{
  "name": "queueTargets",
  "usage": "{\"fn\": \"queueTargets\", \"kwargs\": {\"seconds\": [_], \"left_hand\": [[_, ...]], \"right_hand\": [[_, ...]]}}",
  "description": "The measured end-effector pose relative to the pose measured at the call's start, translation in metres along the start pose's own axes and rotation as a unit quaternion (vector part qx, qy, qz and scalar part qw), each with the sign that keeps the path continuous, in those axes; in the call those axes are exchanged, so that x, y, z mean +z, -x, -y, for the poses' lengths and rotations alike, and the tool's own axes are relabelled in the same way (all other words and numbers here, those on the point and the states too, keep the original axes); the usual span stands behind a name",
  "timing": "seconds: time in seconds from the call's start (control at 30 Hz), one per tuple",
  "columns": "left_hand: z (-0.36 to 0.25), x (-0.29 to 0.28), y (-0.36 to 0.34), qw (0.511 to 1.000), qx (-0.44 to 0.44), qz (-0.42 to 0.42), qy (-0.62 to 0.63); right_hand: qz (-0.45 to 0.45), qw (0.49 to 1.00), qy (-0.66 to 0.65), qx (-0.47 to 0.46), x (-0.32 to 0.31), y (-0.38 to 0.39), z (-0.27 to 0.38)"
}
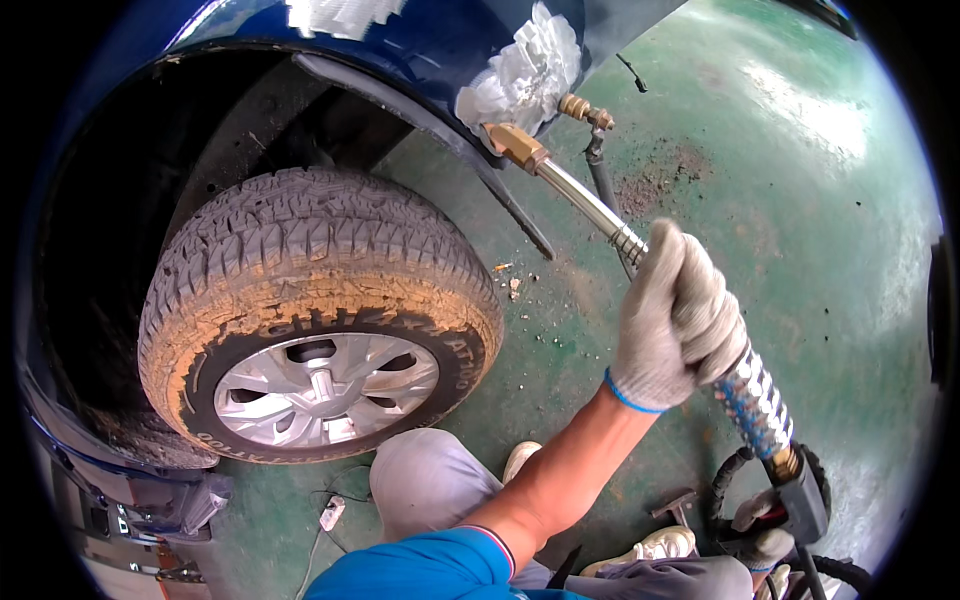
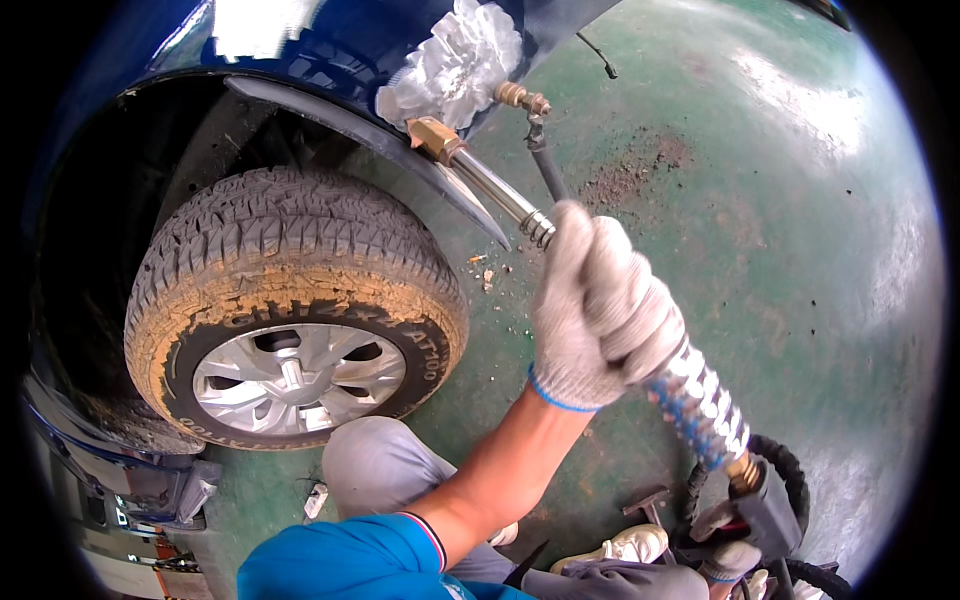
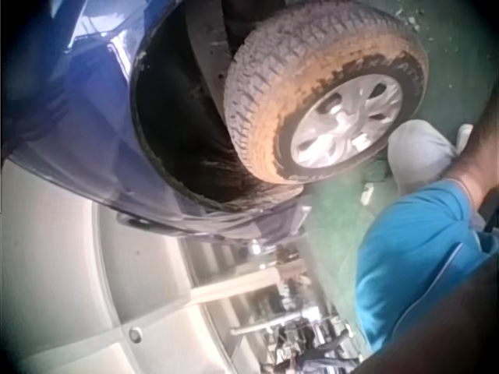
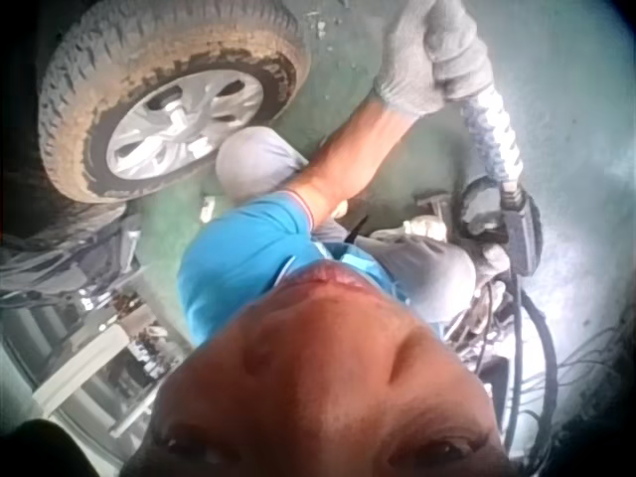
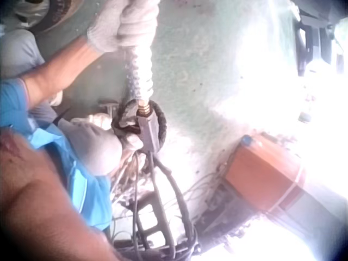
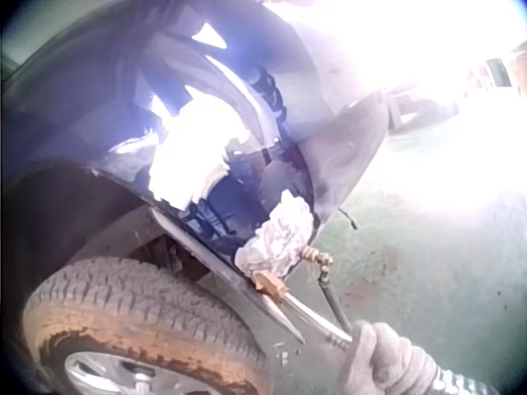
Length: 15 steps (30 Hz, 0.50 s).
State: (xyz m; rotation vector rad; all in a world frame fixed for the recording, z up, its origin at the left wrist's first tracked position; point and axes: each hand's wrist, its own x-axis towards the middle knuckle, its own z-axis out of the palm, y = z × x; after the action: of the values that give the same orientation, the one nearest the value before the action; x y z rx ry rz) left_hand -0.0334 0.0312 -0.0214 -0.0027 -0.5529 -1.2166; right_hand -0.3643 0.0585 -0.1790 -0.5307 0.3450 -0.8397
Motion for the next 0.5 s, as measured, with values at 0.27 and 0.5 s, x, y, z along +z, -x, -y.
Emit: {"fn": "queueTargets", "kwargs": {"seconds": [0.27, 0.5], "left_hand": [[0.012, 0.028, 0.002, 0.924, 0.027, -0.331, -0.188], [0.010, 0.022, -0.001, 0.928, 0.022, -0.317, -0.194]], "right_hand": [[0.035, 0.999, -0.015, 0.021, 0.015, -0.012, -0.005], [0.039, 0.999, -0.023, 0.009, 0.013, -0.016, -0.009]]}}
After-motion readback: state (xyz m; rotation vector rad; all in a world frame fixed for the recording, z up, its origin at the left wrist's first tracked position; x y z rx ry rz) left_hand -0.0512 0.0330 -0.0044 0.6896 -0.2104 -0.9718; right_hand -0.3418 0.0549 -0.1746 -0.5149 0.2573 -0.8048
